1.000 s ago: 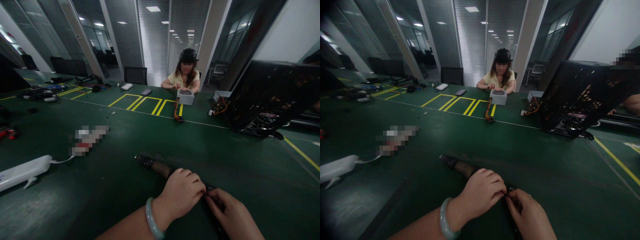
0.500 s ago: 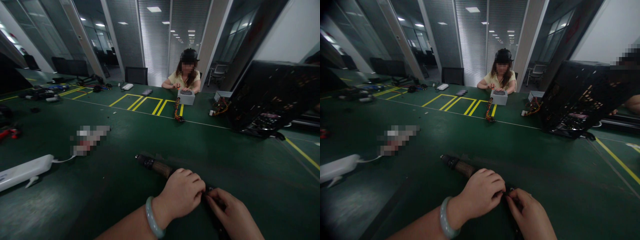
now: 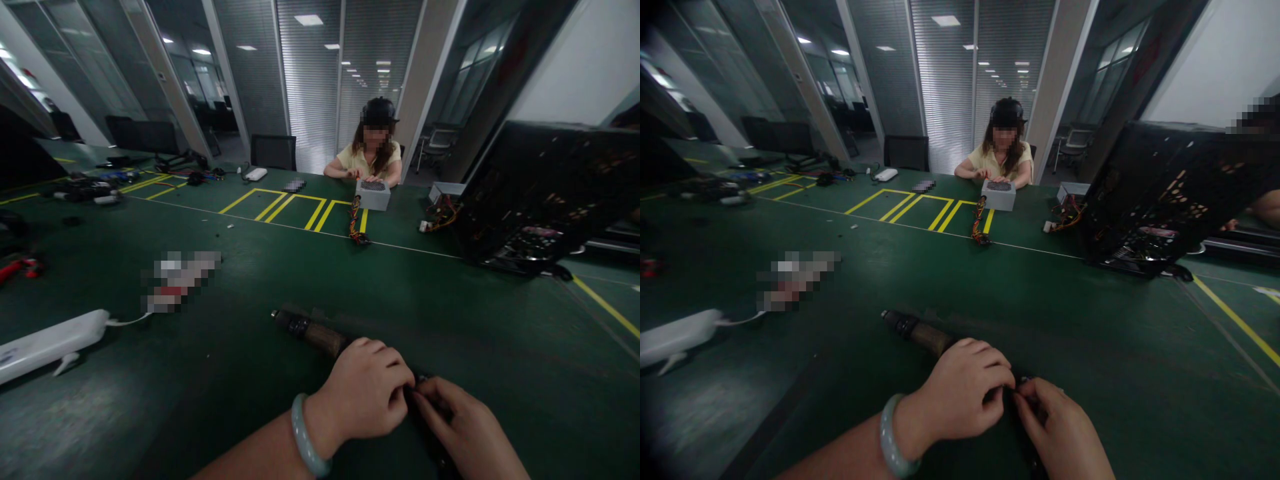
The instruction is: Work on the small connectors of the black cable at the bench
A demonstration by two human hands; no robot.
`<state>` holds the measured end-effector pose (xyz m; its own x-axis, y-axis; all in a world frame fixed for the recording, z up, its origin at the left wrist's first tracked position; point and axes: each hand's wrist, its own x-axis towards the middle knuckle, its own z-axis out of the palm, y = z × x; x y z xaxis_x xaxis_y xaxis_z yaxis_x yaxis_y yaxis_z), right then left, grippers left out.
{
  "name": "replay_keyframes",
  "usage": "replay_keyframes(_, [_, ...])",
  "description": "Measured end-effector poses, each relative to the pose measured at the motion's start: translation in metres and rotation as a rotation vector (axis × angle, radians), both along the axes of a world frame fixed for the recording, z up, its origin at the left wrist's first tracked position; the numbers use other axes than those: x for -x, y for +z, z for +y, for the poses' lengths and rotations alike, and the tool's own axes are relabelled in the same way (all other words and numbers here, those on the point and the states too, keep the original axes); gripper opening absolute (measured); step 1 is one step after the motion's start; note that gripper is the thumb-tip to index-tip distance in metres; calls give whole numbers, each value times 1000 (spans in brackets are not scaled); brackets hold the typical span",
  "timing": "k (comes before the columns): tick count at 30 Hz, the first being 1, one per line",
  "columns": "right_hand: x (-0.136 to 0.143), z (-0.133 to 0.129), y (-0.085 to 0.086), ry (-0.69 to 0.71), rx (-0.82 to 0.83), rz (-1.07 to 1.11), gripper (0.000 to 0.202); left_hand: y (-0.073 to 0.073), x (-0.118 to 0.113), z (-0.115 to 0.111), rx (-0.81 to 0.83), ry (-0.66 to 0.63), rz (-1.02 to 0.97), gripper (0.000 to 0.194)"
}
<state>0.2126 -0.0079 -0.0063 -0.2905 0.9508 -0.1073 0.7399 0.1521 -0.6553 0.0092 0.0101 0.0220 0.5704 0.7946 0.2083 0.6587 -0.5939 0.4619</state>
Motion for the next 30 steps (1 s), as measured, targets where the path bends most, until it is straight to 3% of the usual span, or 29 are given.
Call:
replay_keyframes(7, [-1, 0, 0, -11, -16, 4, 18, 0, -2, 0, 19, 54, -25, 11])
replay_keyframes(30, [-6, 5, -9, 6, -26, -4, 19, -3, -1, 3, 8, 22, -4, 8])
